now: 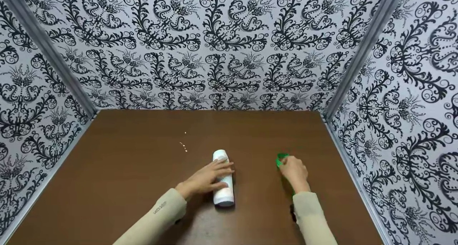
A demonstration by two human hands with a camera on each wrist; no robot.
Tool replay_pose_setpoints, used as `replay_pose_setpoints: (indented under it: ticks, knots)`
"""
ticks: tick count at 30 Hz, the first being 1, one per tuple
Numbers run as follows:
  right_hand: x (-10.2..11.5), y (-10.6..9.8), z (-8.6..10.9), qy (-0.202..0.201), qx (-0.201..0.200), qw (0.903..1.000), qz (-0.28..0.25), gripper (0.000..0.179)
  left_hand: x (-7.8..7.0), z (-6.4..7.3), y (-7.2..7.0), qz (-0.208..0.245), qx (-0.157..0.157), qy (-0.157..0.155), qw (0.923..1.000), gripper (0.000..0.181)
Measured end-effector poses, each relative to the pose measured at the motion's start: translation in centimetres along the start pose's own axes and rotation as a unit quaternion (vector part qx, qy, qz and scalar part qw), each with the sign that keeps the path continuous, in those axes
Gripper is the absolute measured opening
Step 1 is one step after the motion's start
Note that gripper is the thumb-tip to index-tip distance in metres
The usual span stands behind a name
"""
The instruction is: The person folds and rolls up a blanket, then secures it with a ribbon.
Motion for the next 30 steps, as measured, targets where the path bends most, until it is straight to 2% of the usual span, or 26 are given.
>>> replay_pose_setpoints:
  ticks: [8,17,24,30]
  knots:
    - [3.6,-0.2,0.4,-0.031,0.001,0.9987,-0.041,0.023,0.6,0.5,-0.8,0.017,-0.028,-0.046,0.9984,0.049]
    - [6.6,-0.7,1.5,-0.056,0.013,0.9952,-0.079,0.018,0.4,0.4,-2.2,0.042,-0.047,-0.07,0.9955,0.046]
    - [9.6,-1.0,2.7,-0.095,0.049,0.9888,-0.103,0.014,-1.1,-1.1,-3.4,0.123,-0.055,-0.101,0.9858,0.043]
    - [11.9,-0.8,3.9,-0.161,0.106,0.9734,-0.124,0.013,-3.0,-2.4,-3.8,0.225,-0.057,-0.091,0.9685,0.041]
Point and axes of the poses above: each hand's wrist, its own z-axis away from the middle knuckle, its own y-axis out of the palm, x = y × z, the point moved 6 cm from there along -z, towards the middle knuckle, and after that the axes turned 12 degrees about -x, right-handed, at the moved point
